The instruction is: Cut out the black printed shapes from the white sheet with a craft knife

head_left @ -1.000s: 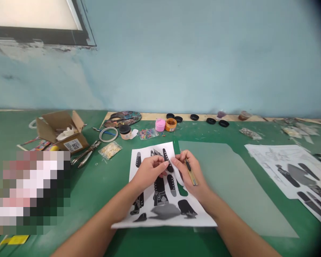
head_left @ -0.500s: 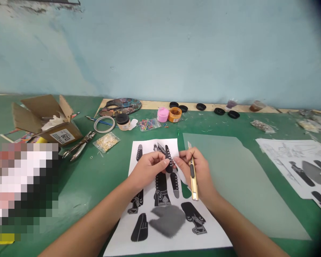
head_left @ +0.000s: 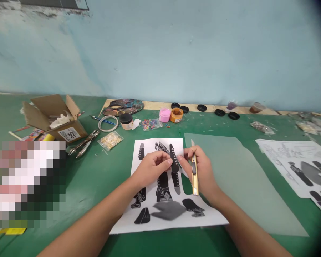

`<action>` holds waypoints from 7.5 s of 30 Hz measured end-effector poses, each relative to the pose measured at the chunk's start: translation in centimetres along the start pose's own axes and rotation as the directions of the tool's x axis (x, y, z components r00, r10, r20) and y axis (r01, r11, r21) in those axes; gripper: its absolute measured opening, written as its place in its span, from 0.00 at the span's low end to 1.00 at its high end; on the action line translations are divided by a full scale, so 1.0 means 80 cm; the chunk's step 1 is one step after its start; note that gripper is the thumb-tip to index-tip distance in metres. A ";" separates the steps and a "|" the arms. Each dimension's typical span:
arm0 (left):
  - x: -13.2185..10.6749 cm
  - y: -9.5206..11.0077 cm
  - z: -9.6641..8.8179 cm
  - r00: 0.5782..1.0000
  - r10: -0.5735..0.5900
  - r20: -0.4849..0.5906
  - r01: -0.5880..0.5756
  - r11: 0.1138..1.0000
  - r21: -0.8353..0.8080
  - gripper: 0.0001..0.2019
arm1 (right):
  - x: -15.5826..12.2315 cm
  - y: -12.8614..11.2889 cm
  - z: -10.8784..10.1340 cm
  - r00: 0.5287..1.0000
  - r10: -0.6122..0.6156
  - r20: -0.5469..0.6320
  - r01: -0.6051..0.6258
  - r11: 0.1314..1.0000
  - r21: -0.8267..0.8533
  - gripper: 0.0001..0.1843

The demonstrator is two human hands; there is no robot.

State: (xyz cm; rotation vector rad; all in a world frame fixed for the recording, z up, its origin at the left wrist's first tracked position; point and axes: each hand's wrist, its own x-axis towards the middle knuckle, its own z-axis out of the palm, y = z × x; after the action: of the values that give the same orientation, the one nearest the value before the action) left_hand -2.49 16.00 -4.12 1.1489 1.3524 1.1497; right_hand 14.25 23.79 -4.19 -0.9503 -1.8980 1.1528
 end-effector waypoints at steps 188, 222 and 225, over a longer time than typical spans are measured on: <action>0.043 -0.021 -0.047 0.935 0.295 0.196 -0.340 0.591 0.732 0.12 | 0.046 0.027 -0.019 0.905 0.053 0.422 0.017 0.987 -0.160 0.05; 0.043 -0.022 -0.047 0.933 0.298 0.203 -0.346 0.586 0.732 0.12 | 0.048 0.027 -0.021 0.866 -0.089 0.492 0.138 0.988 -0.065 0.03; 0.043 -0.022 -0.047 0.934 0.296 0.201 -0.344 0.586 0.734 0.12 | 0.049 0.027 -0.021 0.857 -0.109 0.503 0.150 0.988 -0.041 0.03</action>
State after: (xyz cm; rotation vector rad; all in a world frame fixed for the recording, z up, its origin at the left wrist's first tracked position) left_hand -6.60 19.03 -5.97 2.1029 1.6890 0.7487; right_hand 14.33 28.53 -4.84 -0.5786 -2.3941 1.3426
